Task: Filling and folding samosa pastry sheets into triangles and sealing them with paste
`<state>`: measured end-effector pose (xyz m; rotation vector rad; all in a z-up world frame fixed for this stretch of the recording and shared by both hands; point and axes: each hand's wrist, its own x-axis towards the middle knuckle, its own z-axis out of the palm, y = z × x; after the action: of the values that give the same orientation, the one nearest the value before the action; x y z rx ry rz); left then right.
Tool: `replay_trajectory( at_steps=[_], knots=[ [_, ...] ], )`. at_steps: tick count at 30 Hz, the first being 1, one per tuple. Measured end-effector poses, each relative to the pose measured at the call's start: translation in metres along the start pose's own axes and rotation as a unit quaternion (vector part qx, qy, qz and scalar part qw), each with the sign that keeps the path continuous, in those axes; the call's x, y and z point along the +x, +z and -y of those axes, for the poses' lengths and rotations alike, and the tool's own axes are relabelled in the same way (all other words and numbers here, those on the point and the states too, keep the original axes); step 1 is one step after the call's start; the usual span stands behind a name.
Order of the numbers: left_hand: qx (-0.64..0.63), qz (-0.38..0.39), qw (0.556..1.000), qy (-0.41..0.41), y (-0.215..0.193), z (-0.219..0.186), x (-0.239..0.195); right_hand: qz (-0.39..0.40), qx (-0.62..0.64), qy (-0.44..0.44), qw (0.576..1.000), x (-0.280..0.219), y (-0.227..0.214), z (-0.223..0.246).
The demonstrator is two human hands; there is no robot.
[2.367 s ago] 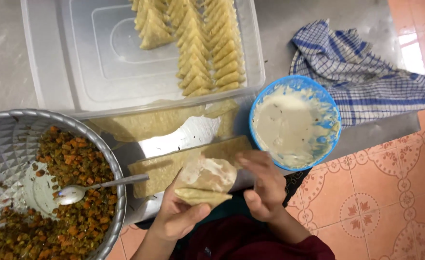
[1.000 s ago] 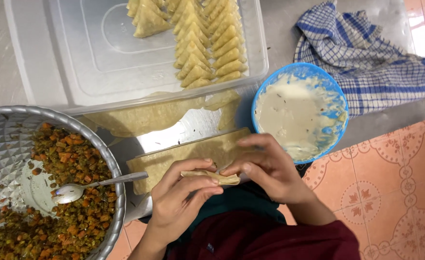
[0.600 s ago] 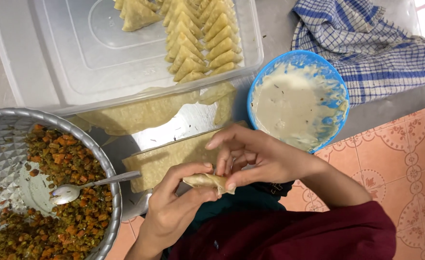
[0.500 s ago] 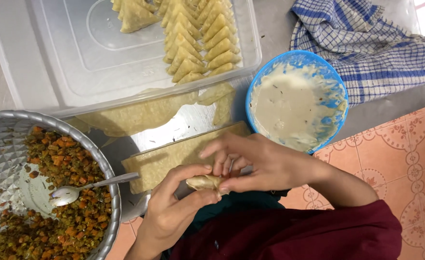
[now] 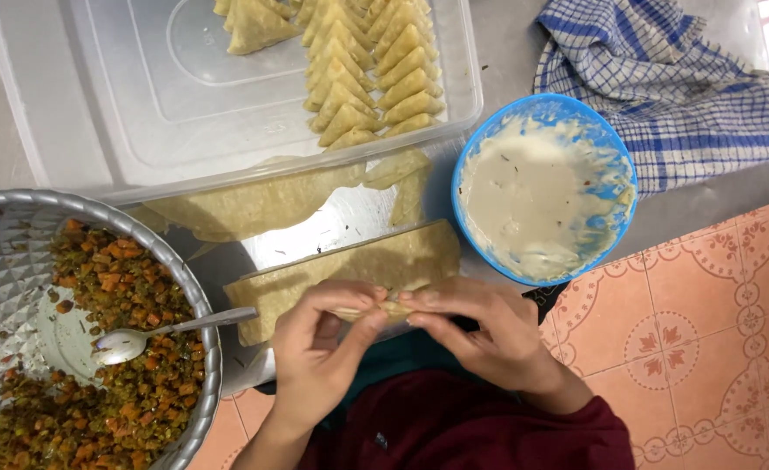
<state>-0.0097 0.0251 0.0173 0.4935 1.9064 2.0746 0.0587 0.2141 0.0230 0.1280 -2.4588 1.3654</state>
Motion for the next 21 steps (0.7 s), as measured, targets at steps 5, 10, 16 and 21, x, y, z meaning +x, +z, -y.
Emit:
replay_trajectory(
  at_steps=[5, 10, 16, 21],
  knots=[
    [-0.048, -0.042, 0.995, -0.075, -0.007, 0.004, -0.003, 0.001, -0.021, 0.084, 0.996, -0.011, -0.005, -0.015],
    [-0.024, -0.074, 0.996, -0.053, -0.015, 0.014, -0.007, -0.010, -0.073, 0.113, 0.991, -0.022, -0.013, -0.032],
    [0.159, 0.029, 0.972, 0.173, 0.014, 0.007, -0.022, -0.014, -0.038, 0.085, 0.996, 0.013, -0.046, -0.031],
    [0.070, 0.272, 0.959, 0.020, 0.122, 0.026, -0.022, 0.019, -0.059, 0.163, 0.985, 0.060, -0.095, -0.020]
  ],
)
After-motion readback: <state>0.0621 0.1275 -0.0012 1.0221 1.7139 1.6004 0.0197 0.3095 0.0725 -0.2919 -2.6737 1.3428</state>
